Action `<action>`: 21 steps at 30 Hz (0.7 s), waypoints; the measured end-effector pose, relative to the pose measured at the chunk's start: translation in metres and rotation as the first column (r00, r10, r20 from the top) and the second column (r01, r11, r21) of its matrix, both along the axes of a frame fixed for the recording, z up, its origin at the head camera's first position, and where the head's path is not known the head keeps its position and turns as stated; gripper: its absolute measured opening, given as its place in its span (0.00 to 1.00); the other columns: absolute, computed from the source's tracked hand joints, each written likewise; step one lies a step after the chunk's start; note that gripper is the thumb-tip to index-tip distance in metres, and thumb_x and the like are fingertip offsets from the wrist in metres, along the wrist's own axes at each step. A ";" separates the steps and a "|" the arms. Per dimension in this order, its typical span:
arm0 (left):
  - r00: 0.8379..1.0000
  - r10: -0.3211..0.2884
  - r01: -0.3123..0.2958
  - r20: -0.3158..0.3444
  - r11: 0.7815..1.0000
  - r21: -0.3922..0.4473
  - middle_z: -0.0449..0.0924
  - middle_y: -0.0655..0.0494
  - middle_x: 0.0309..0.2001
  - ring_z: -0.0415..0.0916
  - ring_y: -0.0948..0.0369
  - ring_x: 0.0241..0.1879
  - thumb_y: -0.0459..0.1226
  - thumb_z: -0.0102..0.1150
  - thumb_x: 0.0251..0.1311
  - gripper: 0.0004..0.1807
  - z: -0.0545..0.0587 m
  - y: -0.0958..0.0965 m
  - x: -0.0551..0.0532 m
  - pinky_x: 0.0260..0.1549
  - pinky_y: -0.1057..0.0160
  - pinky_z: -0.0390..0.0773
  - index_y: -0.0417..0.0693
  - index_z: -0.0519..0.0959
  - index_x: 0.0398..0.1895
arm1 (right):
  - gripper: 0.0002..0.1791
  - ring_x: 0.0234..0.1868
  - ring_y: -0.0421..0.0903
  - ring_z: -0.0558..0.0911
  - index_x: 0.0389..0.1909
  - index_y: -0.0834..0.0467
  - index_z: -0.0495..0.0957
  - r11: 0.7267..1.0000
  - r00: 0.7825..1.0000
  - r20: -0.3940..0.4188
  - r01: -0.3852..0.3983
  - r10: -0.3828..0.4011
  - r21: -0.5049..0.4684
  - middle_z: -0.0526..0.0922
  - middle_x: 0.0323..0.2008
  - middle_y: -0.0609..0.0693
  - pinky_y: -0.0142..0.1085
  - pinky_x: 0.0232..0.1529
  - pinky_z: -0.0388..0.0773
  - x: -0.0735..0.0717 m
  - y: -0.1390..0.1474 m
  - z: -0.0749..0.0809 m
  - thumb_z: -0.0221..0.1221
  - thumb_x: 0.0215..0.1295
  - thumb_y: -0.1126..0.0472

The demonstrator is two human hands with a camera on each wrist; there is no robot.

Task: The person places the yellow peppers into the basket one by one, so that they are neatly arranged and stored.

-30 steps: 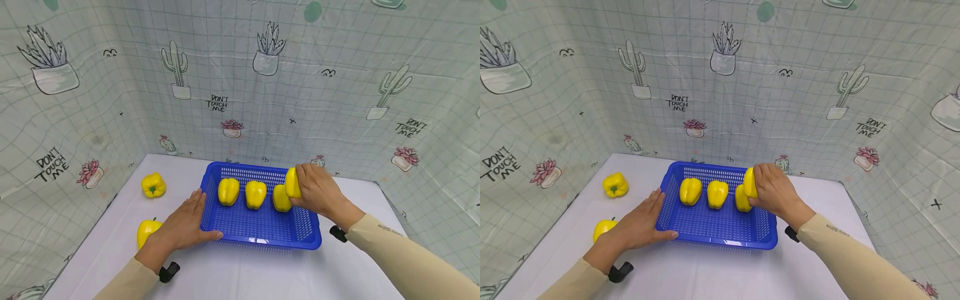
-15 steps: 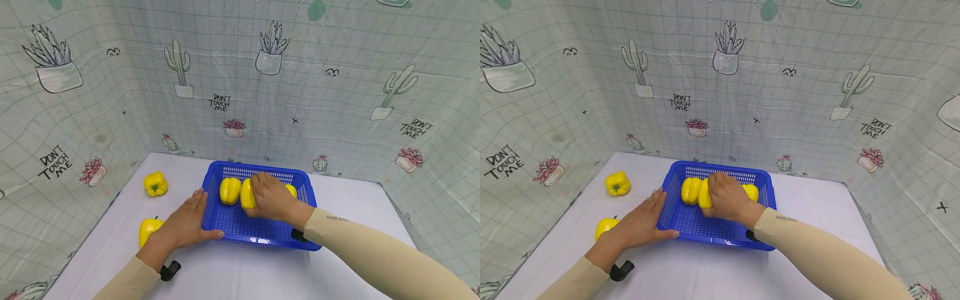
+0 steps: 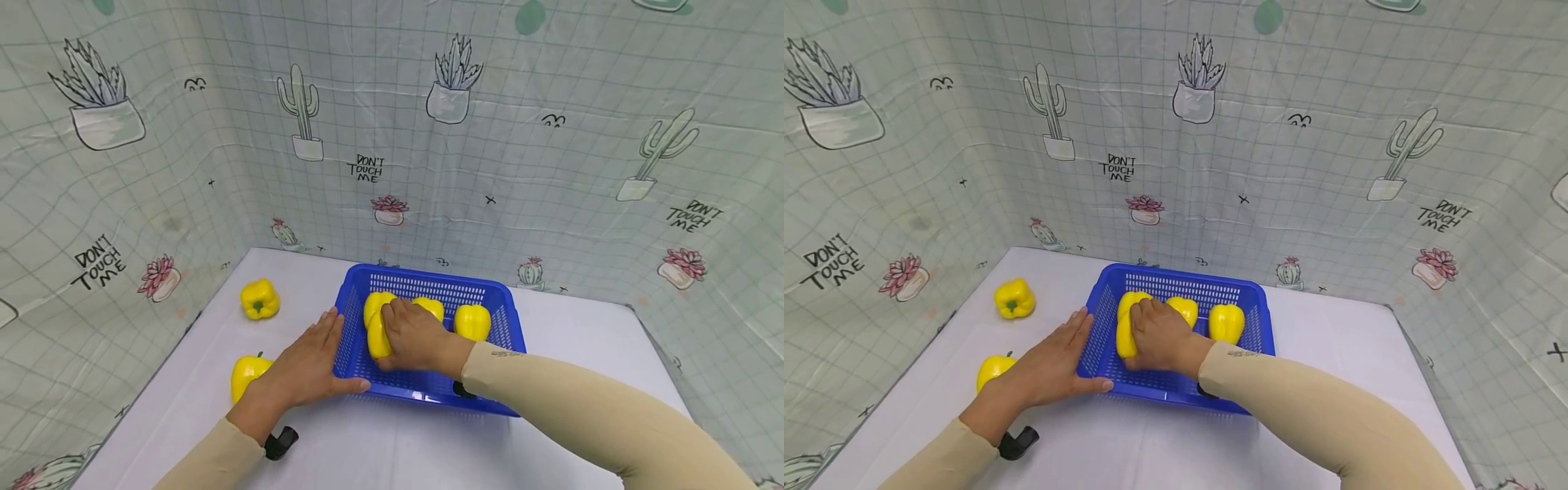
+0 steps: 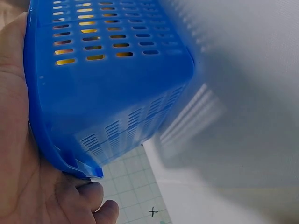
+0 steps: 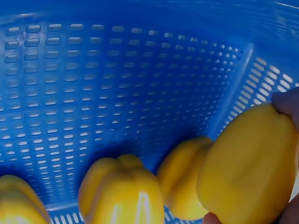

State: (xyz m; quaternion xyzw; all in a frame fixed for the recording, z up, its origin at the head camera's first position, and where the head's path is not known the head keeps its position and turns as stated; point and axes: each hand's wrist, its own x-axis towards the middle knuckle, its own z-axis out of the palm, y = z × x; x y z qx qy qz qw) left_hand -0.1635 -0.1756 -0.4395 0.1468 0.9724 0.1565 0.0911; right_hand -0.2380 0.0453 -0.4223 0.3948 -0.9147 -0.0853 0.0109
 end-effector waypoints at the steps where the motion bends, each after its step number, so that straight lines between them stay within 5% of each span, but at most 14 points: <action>1: 1.000 0.001 -0.001 0.002 1.000 -0.001 0.41 0.37 0.86 0.42 0.44 0.85 0.76 0.58 0.58 0.70 0.001 0.000 0.000 0.83 0.43 0.50 0.34 0.46 0.85 | 0.42 0.46 0.48 0.78 0.57 0.60 0.71 1.000 1.000 0.001 -0.003 0.003 0.007 0.77 0.42 0.51 0.39 0.64 0.81 0.000 -0.001 -0.001 0.65 0.61 0.29; 9: 1.000 -0.010 0.010 0.006 1.000 -0.013 0.41 0.38 0.86 0.41 0.45 0.86 0.78 0.56 0.58 0.70 0.001 0.001 0.001 0.83 0.44 0.49 0.35 0.46 0.85 | 0.46 0.49 0.48 0.81 0.60 0.59 0.71 0.996 0.999 -0.025 -0.033 0.036 0.087 0.81 0.45 0.51 0.39 0.65 0.81 -0.001 -0.010 -0.015 0.59 0.61 0.22; 21: 1.000 -0.007 0.007 -0.006 1.000 0.004 0.41 0.37 0.86 0.42 0.45 0.85 0.77 0.56 0.59 0.69 0.000 0.000 0.001 0.83 0.43 0.50 0.34 0.47 0.85 | 0.42 0.46 0.47 0.80 0.58 0.57 0.71 0.995 0.998 -0.003 -0.067 0.067 0.071 0.80 0.45 0.50 0.39 0.57 0.84 0.000 -0.016 -0.035 0.55 0.66 0.22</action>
